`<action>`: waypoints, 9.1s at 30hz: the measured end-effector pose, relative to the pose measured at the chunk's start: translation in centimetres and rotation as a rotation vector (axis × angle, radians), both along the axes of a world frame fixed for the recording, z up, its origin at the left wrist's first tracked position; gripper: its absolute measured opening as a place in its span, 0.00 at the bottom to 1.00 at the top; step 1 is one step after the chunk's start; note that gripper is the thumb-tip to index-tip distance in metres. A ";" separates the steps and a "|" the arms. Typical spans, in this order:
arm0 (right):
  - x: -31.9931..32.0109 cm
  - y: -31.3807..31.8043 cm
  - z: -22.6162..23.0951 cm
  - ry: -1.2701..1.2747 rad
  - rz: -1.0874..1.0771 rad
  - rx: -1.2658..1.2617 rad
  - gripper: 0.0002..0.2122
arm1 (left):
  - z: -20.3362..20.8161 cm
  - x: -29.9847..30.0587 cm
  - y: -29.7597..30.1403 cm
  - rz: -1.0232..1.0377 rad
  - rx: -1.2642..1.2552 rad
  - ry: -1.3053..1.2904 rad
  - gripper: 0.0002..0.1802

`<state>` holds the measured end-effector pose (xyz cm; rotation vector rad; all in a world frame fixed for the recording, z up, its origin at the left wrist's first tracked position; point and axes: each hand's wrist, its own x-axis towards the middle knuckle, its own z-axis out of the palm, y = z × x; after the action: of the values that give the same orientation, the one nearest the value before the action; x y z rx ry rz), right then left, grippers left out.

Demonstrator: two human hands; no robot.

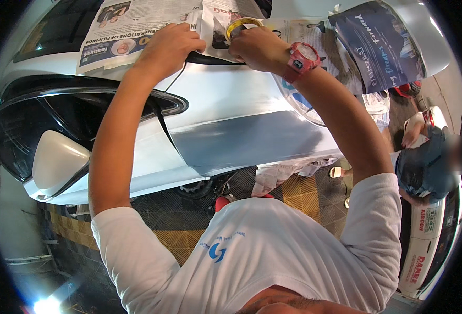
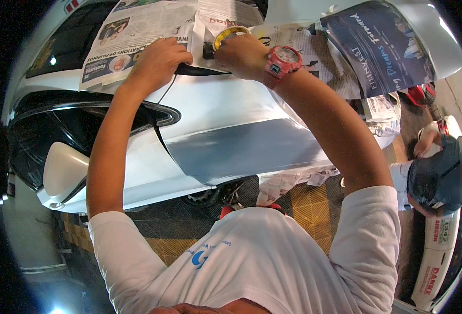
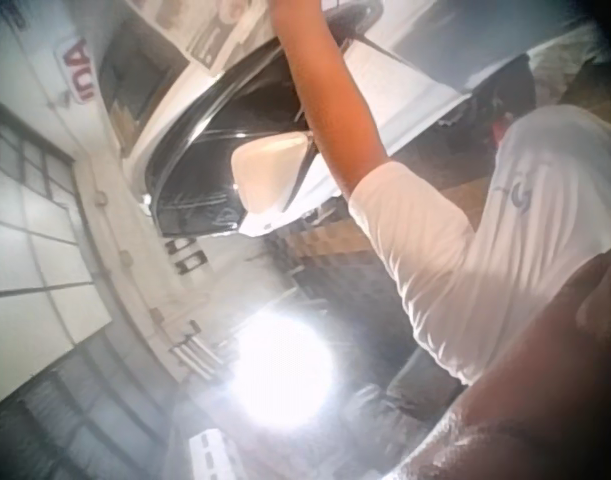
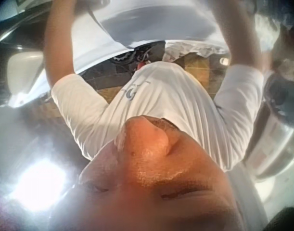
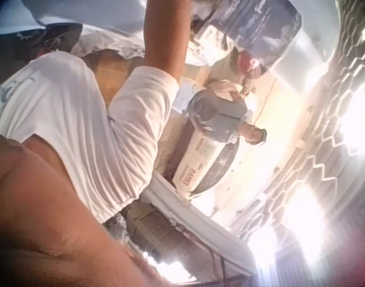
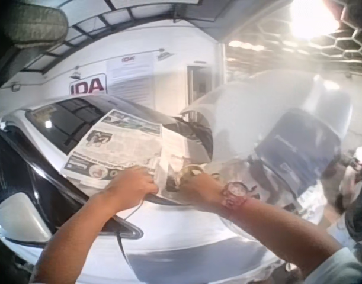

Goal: The person tapes sheets of newspaper onto the hood of a white car using masking tape. They smooth the paper down and apply tape along the edges to secure it in place.

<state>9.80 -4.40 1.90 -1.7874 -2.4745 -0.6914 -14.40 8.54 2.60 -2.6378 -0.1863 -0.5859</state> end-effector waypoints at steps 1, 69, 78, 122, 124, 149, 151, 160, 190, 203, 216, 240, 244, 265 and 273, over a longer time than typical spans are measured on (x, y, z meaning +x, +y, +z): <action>-0.2 0.3 -0.2 -0.041 -0.012 0.018 0.03 | 0.4 -0.3 -0.5 0.023 -0.010 0.029 0.12; -1.0 -1.8 0.4 -0.031 0.013 0.022 0.09 | -4.3 0.2 -8.8 0.184 -0.390 -0.098 0.17; -0.8 -2.0 -0.8 -0.133 0.030 0.045 0.07 | -4.7 0.3 -8.7 0.176 -0.364 -0.127 0.14; 1.2 5.4 2.3 -0.211 -0.162 -0.212 0.10 | -8.2 5.0 -7.9 0.048 -0.359 -0.203 0.20; 0.6 5.5 2.1 -0.278 -0.199 -0.202 0.10 | -7.8 5.0 -8.4 0.065 -0.381 -0.190 0.20; -0.8 -4.2 8.7 0.161 0.206 0.052 0.09 | -4.7 7.1 -4.7 -0.045 -0.433 0.067 0.20; -1.3 -6.2 8.7 0.210 0.179 0.062 0.10 | -4.1 7.3 -4.8 -0.015 -0.411 0.118 0.21; 0.2 -13.1 7.5 0.304 0.127 0.184 0.11 | -4.3 8.7 -3.0 -0.196 -0.478 -0.023 0.10; -5.3 -9.5 -13.0 0.919 -0.488 0.516 0.34 | -4.9 11.0 -6.2 0.136 -0.291 -0.285 0.25; -5.5 -7.9 -12.8 1.148 -0.384 0.597 0.26 | -6.8 8.0 -10.3 0.085 -0.737 -0.472 0.12; -6.0 -10.8 -12.6 1.068 -0.309 0.596 0.27 | -5.6 -5.5 -6.6 0.357 0.010 -0.196 0.26; -11.9 -16.6 -9.9 1.518 0.188 -0.110 0.34 | -11.4 -4.2 -18.9 -0.081 -1.578 -0.839 0.07; -12.4 -17.1 -9.2 1.525 0.229 -0.179 0.30 | -11.4 -6.1 -17.5 -0.011 -1.325 -0.714 0.06; -8.7 -17.4 -6.0 1.633 0.258 0.519 0.28 | 2.7 -8.1 -15.2 -0.045 -0.601 -0.523 0.15; -6.9 -11.6 -0.6 1.590 0.394 0.191 0.18 | 5.5 -2.9 -13.9 -0.204 -0.907 -0.648 0.12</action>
<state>2.91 -16.01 1.35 -0.9196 -1.3945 0.4267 -17.27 -5.40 8.11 -3.1992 -0.4652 -1.7680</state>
